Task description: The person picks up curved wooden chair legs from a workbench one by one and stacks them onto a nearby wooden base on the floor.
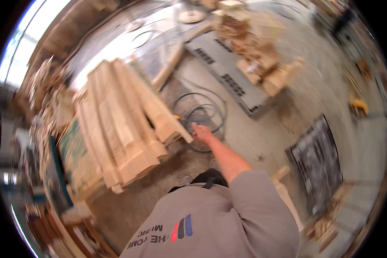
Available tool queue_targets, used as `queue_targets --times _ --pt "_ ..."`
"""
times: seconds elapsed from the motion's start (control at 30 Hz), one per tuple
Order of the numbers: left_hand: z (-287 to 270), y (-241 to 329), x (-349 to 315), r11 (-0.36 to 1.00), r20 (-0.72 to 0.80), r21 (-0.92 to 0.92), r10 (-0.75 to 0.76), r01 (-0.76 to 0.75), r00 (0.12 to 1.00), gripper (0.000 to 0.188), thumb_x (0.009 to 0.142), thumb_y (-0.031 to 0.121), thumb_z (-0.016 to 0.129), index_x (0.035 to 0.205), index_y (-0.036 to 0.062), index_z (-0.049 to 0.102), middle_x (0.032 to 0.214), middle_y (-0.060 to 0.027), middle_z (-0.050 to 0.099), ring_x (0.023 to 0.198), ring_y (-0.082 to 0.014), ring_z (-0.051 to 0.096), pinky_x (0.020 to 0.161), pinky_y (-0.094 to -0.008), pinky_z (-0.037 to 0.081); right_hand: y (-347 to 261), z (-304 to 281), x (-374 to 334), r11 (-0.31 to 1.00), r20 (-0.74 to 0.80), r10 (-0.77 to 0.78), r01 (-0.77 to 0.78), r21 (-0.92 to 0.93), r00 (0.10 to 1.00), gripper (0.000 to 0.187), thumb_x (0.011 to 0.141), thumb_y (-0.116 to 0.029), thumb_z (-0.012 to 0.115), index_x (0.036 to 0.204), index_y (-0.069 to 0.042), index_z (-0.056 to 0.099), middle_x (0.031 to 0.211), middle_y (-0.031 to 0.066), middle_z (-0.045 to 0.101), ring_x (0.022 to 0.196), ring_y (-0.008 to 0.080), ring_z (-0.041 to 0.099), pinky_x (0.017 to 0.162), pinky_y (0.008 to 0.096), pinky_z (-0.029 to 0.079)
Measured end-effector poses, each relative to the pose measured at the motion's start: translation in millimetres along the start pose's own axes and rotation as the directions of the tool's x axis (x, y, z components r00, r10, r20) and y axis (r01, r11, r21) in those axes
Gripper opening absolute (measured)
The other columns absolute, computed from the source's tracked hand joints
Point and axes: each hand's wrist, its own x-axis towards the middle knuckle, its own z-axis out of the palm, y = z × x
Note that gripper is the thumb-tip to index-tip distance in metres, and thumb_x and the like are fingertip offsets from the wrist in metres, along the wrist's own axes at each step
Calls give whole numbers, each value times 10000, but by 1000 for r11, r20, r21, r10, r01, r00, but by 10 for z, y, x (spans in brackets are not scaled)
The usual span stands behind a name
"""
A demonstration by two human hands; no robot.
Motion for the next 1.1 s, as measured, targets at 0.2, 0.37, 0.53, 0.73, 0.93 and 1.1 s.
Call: queue_targets --times 0.2,0.37,0.53,0.73,0.93,1.1 --pt "-381 405 1104 965 198 205 123 -164 972 350 891 309 482 715 24 588 691 -169 590 634 -348 554 581 -459 426 1442 -722 -1091 980 -448 53 -132 -147 893 451 889 -415 534 774 -2 674 808 166 679 720 267 656 678 408 500" --pt "-416 738 1801 853 401 385 189 -352 896 348 896 298 466 716 25 584 703 -183 592 647 -366 550 594 -472 424 3333 -486 -3072 922 -813 382 -235 306 440 333 880 -325 545 779 -19 628 614 88 579 539 209 549 549 366 456" --pt "-333 919 1970 654 580 520 202 -550 789 346 901 287 450 716 25 580 715 -197 593 660 -384 546 607 -485 421 4339 1714 -5168 548 -837 334 -812 -200 432 180 826 -116 520 930 -82 663 910 172 666 841 335 651 752 457 503" --pt "162 1057 1592 66 854 452 256 -890 453 346 907 274 431 716 25 575 729 -214 595 676 -406 541 622 -501 419 4431 3958 -5556 545 -442 823 -717 436 357 219 789 -274 597 852 -102 717 747 117 692 654 252 658 610 397 508" --pt "1677 1950 -1369 -76 888 112 454 -991 66 366 968 262 451 1067 -57 601 1015 -196 648 944 -311 592 810 -424 445 4703 4877 -5496 539 -497 840 -242 807 216 381 821 -376 596 852 -9 697 626 112 629 573 228 603 578 359 493" --pt "1247 1271 -4470 148 391 -915 554 -375 -735 340 926 54 450 1226 -80 539 685 26 439 549 -27 329 459 -179 211 5093 4942 -6319 506 -510 853 58 860 114 393 834 -379 580 884 -7 699 693 109 649 595 202 594 589 349 489"
